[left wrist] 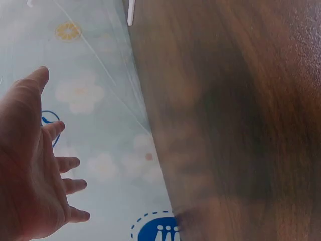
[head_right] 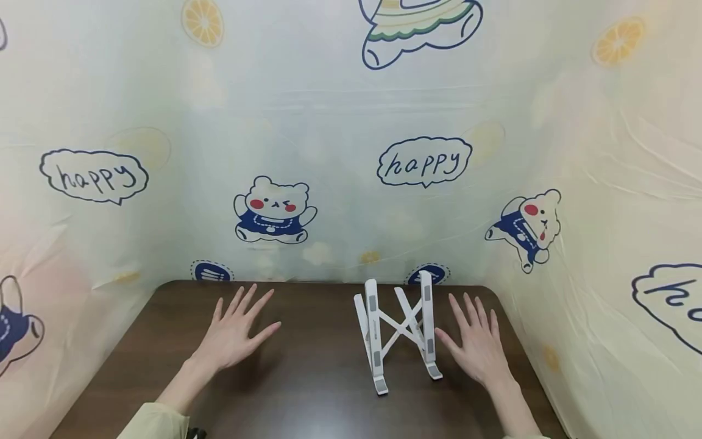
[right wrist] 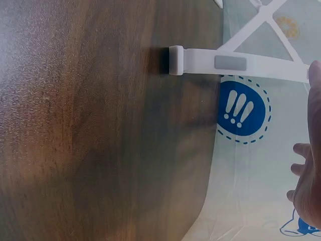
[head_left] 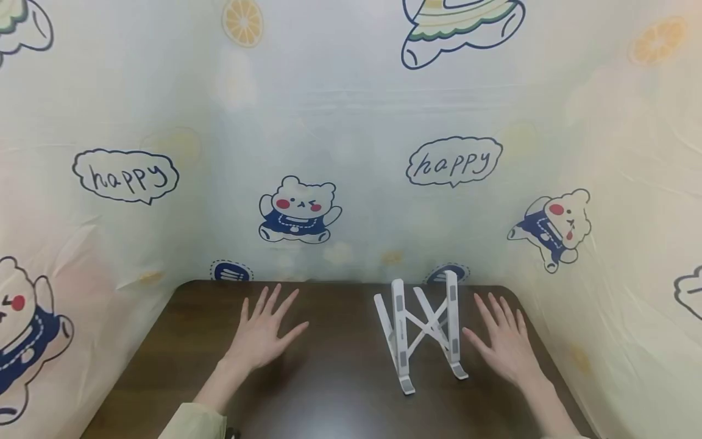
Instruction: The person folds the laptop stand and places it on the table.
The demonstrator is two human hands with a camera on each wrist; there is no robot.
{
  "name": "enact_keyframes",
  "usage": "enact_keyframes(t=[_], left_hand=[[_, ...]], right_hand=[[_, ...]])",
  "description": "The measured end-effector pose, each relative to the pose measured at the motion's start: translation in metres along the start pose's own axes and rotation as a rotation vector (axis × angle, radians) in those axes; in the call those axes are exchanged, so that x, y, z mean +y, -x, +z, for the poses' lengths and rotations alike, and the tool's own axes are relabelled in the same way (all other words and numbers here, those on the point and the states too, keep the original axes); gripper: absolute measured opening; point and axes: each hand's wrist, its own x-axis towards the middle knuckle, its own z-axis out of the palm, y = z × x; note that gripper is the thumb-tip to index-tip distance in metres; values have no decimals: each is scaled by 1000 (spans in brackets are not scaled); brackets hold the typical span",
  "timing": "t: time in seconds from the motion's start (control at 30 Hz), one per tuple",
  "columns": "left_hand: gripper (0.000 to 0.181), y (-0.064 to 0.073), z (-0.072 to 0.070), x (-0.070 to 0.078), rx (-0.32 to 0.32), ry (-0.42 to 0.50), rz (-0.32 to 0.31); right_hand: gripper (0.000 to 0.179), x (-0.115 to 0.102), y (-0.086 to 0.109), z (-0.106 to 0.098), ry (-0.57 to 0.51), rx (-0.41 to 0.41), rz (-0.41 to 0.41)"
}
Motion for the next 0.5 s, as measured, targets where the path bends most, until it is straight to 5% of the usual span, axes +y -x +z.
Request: enact_keyframes(t=[0.5], left_hand=[[88, 7, -6, 7, -2, -13, -2]], right_hand=[[89, 4, 4, -11, 2, -2, -7]])
